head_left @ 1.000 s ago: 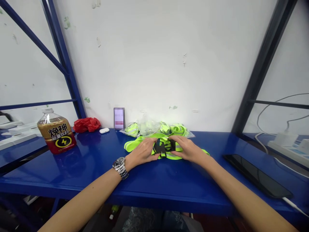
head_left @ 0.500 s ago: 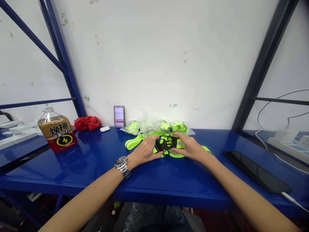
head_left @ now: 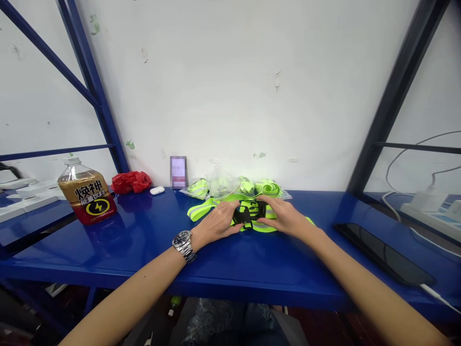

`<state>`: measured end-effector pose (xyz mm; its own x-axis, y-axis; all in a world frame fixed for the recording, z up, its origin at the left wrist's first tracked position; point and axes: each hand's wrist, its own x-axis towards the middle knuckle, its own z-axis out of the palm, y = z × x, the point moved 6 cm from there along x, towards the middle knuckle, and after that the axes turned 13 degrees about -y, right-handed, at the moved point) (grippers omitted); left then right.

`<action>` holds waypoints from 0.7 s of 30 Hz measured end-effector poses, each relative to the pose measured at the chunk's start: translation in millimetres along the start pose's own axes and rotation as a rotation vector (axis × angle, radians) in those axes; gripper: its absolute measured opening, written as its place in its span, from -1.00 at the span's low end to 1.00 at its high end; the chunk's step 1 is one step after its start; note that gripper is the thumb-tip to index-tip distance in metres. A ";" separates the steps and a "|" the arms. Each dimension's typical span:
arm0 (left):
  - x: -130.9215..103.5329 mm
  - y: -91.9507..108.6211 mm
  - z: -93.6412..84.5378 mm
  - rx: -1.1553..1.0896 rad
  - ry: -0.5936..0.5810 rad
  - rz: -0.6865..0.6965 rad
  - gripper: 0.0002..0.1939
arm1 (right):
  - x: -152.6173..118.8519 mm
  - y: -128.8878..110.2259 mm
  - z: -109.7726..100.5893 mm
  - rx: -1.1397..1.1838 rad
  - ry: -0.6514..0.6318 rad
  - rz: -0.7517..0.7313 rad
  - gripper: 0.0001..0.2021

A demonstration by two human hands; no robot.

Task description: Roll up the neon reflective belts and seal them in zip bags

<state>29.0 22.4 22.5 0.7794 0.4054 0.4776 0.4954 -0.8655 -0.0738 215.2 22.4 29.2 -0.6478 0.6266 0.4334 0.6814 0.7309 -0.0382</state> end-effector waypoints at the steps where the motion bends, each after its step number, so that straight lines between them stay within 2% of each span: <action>1: 0.6 2.6 -0.6 0.014 -0.026 0.007 -0.44 | 0.4 -1.8 1.3 -0.021 -0.012 -0.016 -0.45; 8: 3.4 12.5 -0.2 0.158 -0.162 0.012 -0.49 | 5.2 -12.3 6.2 -0.127 -0.067 -0.037 -0.40; 15: 3.9 9.2 2.1 0.132 -0.159 0.012 -0.51 | 4.4 -11.4 4.9 -0.052 -0.069 -0.032 -0.43; 21: 3.7 7.8 2.9 0.149 -0.186 -0.012 -0.41 | 3.3 -13.0 9.0 -0.047 -0.087 -0.062 -0.48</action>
<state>36.9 17.9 21.2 0.8237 0.4742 0.3109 0.5452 -0.8130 -0.2046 201.1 17.4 23.0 -0.7145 0.6034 0.3541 0.6534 0.7565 0.0292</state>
